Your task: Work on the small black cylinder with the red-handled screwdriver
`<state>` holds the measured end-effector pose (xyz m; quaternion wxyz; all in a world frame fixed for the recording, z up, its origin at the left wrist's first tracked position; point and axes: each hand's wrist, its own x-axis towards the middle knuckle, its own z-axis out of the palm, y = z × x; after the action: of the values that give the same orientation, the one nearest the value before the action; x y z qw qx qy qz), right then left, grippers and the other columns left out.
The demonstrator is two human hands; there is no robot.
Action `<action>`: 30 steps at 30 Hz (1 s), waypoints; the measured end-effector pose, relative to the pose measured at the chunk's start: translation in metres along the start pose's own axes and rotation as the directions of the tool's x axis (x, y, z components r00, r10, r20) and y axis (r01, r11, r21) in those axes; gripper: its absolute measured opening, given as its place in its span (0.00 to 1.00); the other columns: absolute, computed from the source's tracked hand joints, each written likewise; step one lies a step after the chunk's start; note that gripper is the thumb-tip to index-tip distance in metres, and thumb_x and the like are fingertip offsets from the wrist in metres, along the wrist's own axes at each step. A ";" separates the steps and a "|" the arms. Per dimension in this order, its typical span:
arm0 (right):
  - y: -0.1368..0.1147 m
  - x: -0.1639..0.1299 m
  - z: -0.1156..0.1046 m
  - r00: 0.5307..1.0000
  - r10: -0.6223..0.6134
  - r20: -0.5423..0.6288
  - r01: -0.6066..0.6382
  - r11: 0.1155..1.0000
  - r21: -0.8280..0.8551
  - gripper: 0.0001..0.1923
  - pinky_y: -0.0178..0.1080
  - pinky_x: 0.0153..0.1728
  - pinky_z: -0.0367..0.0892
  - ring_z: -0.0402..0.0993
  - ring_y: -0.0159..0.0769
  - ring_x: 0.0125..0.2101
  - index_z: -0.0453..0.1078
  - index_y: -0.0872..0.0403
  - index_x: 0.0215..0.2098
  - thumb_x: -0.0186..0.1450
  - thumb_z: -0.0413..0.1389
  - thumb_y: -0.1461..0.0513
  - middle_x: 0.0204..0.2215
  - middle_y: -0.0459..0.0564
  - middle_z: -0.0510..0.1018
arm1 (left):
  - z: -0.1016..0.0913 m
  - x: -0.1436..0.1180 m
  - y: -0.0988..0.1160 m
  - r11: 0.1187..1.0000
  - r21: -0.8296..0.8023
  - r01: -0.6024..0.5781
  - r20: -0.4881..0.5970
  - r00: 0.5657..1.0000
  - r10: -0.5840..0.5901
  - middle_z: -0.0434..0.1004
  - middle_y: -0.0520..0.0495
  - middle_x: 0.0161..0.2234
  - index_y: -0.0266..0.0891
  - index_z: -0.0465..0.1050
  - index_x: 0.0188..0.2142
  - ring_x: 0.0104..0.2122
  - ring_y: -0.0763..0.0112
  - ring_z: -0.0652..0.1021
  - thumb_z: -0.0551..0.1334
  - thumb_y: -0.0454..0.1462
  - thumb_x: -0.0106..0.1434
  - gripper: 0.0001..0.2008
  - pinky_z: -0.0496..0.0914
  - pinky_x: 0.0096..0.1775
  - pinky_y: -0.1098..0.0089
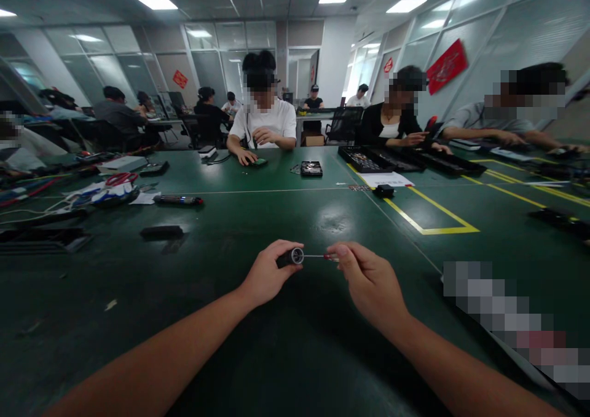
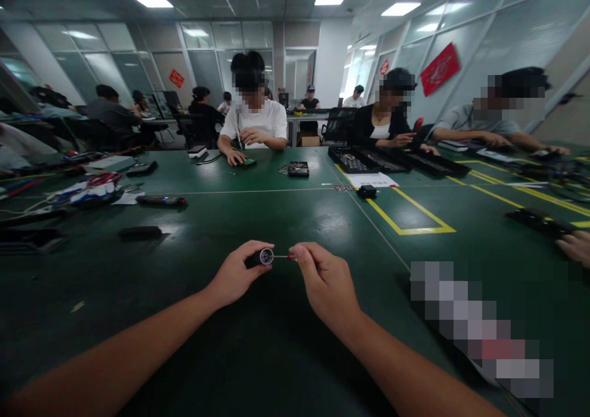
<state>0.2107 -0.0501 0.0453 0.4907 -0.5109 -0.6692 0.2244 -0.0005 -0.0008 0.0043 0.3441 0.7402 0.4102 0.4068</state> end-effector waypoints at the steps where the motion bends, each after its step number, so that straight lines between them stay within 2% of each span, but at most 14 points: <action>1: 0.000 0.000 0.000 1.000 -0.003 -0.005 0.003 1.000 0.001 0.15 0.38 0.28 0.67 0.76 0.37 0.27 0.76 0.50 0.41 0.73 0.50 0.52 0.28 0.47 0.80 | 0.000 0.000 0.000 1.000 0.001 0.002 -0.003 1.000 -0.002 0.77 0.46 0.49 0.43 0.77 0.51 0.50 0.62 0.76 0.68 0.27 0.60 0.20 0.67 0.57 0.58; 5: 0.002 0.002 0.001 1.000 0.020 -0.015 -0.019 0.999 0.032 0.13 0.40 0.34 0.71 0.79 0.40 0.34 0.72 0.51 0.49 0.71 0.53 0.54 0.35 0.50 0.82 | 0.000 0.000 -0.001 1.000 0.018 0.007 -0.030 1.000 -0.007 0.77 0.46 0.49 0.43 0.77 0.51 0.51 0.62 0.76 0.68 0.28 0.60 0.20 0.66 0.57 0.57; 7: 0.003 0.003 0.002 0.998 0.060 0.014 -0.061 0.997 0.055 0.14 0.40 0.33 0.71 0.79 0.39 0.32 0.72 0.51 0.48 0.71 0.53 0.52 0.31 0.48 0.81 | 0.000 0.001 -0.002 1.000 0.022 0.010 -0.038 0.999 -0.009 0.77 0.46 0.49 0.43 0.77 0.51 0.51 0.62 0.76 0.68 0.28 0.60 0.20 0.66 0.57 0.57; 9: 0.004 0.003 0.002 0.996 0.085 0.034 -0.087 0.994 0.073 0.16 0.39 0.28 0.69 0.75 0.37 0.26 0.73 0.52 0.46 0.71 0.52 0.50 0.25 0.45 0.77 | 0.000 0.001 -0.001 1.000 0.024 0.011 -0.033 0.999 -0.011 0.77 0.46 0.49 0.43 0.77 0.51 0.51 0.62 0.76 0.68 0.28 0.60 0.20 0.66 0.57 0.57; 12: 0.004 0.002 0.002 0.998 0.047 0.029 -0.048 0.998 0.041 0.18 0.38 0.25 0.65 0.71 0.36 0.23 0.76 0.51 0.39 0.72 0.50 0.50 0.22 0.45 0.74 | 0.000 0.001 0.000 1.000 0.022 0.020 -0.023 1.000 -0.019 0.77 0.46 0.49 0.43 0.77 0.51 0.51 0.62 0.76 0.68 0.27 0.60 0.20 0.66 0.57 0.57; 15: 0.004 0.001 0.002 1.000 0.027 -0.003 -0.027 0.999 0.044 0.14 0.39 0.31 0.68 0.76 0.38 0.29 0.75 0.51 0.43 0.72 0.52 0.52 0.30 0.48 0.80 | 0.000 0.000 0.001 1.000 0.013 0.016 -0.022 1.000 -0.015 0.77 0.46 0.49 0.43 0.77 0.51 0.50 0.63 0.76 0.68 0.27 0.60 0.20 0.66 0.57 0.58; 18: 0.006 0.000 0.004 0.998 0.053 -0.031 -0.050 0.994 0.096 0.13 0.41 0.36 0.70 0.78 0.40 0.35 0.72 0.51 0.47 0.70 0.55 0.53 0.35 0.50 0.81 | 0.000 0.000 -0.001 1.000 0.021 0.002 -0.019 1.000 -0.002 0.76 0.46 0.49 0.43 0.77 0.52 0.51 0.63 0.76 0.68 0.27 0.60 0.20 0.67 0.57 0.58; 24: 0.014 0.003 0.013 0.987 0.143 -0.073 -0.120 0.958 0.261 0.15 0.43 0.40 0.70 0.76 0.40 0.35 0.72 0.51 0.42 0.71 0.53 0.49 0.32 0.49 0.79 | 0.004 -0.001 0.001 0.994 0.105 -0.035 -0.023 0.999 0.038 0.77 0.46 0.49 0.42 0.76 0.53 0.51 0.63 0.76 0.68 0.26 0.60 0.22 0.68 0.57 0.58; 26: 0.019 0.008 0.014 0.964 0.253 -0.080 -0.200 0.890 0.409 0.15 0.43 0.39 0.70 0.75 0.39 0.33 0.72 0.51 0.39 0.68 0.57 0.48 0.31 0.48 0.78 | 0.003 0.000 0.004 0.986 0.151 -0.075 -0.020 0.997 0.079 0.77 0.46 0.50 0.43 0.76 0.54 0.51 0.64 0.76 0.67 0.27 0.62 0.22 0.69 0.56 0.59; 27: 0.022 0.011 0.014 0.940 0.338 -0.056 -0.260 0.811 0.524 0.15 0.43 0.37 0.71 0.74 0.38 0.31 0.72 0.51 0.36 0.66 0.59 0.48 0.30 0.48 0.77 | 0.002 0.001 0.005 0.980 0.172 -0.098 -0.019 0.995 0.103 0.76 0.46 0.50 0.43 0.75 0.55 0.51 0.64 0.76 0.67 0.27 0.63 0.22 0.69 0.56 0.60; 29: 0.028 0.018 0.011 0.859 0.488 0.156 -0.447 0.564 0.694 0.14 0.44 0.34 0.72 0.71 0.37 0.26 0.72 0.52 0.32 0.63 0.62 0.50 0.25 0.46 0.74 | 0.000 0.002 0.006 0.971 0.203 -0.128 -0.022 0.991 0.135 0.76 0.46 0.50 0.43 0.75 0.56 0.51 0.65 0.76 0.66 0.28 0.64 0.21 0.70 0.55 0.61; 30: 0.030 0.021 0.010 0.825 0.524 0.210 -0.490 0.481 0.727 0.13 0.43 0.33 0.73 0.70 0.35 0.25 0.71 0.52 0.30 0.61 0.63 0.51 0.23 0.45 0.72 | -0.002 0.002 0.006 0.969 0.213 -0.128 -0.026 0.990 0.136 0.76 0.46 0.50 0.42 0.74 0.56 0.51 0.65 0.76 0.66 0.28 0.64 0.21 0.70 0.55 0.61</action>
<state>0.2157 -0.0181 0.0261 0.5819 -0.4377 -0.3219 0.6051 0.0009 -0.0009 0.0108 0.2272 0.7899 0.4077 0.3977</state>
